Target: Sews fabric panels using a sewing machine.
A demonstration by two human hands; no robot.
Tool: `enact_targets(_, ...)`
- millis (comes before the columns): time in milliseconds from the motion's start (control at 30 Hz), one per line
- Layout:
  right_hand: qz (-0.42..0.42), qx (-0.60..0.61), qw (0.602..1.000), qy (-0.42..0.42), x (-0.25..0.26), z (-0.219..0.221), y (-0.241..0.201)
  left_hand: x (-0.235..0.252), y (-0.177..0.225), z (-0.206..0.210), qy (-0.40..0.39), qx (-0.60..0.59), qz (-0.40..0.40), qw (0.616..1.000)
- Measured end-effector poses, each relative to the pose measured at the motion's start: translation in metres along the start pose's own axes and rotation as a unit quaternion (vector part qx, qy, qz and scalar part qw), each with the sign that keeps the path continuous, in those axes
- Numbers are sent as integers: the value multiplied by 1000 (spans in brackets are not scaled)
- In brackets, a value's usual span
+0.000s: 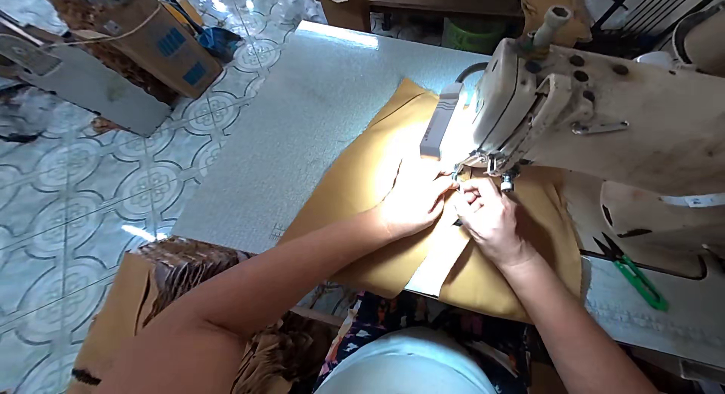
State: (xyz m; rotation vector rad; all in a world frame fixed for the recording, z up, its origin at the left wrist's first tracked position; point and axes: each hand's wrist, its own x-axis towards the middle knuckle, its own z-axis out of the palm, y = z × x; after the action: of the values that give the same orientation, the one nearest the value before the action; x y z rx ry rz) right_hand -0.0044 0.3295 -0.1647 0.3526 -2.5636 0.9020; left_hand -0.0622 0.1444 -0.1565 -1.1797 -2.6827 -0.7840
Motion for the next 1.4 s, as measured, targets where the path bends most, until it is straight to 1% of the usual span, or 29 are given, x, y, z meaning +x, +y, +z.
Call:
enact_targets(67,79,-34,996,-28,6,-1,-13,0,-10,1,2,1,29,1000)
enact_targets(133,83,-58,994,-37,5,0,-16,1,-20,-1,-6,0,60,998)
enact_targets(200,81,-58,995,-31,3,1,-17,3,-30,-4,-4,-8,93,996)
enact_targets(267,80,-57,995,-27,-1,1,-18,5,-34,-7,-12,-13,110,994)
enact_targets(367,81,-76,994,-21,-3,2,-20,5,-36,-6,-19,-15,117,993)
enact_targets(533,144,-77,986,-32,2,4,-31,5,-35,-4,-12,-16,115,993)
enact_targets(633,155,-75,984,-37,4,4,-36,5,-34,-5,-20,-16,109,994)
enact_targets(733,160,-71,984,-45,2,2,-37,4,-34,-4,-11,-18,120,993)
enact_targets(1067,92,-88,991,-45,-13,-2,-33,3,-34,-6,-11,-21,144,989)
enact_targets(1167,24,-118,992,-25,-24,-3,-29,3,-35,-7,-7,-21,158,987)
enact_targets(1267,-69,-214,974,-25,-32,-1,-25,1,-36,-6,1,-25,172,985)
enact_targets(1333,-96,-251,963,-25,-34,-1,-26,1,-34,-9,-1,-21,181,983)
enact_targets(1400,-102,-262,959,-30,-35,-1,-27,3,-35,-11,-10,-16,189,982)
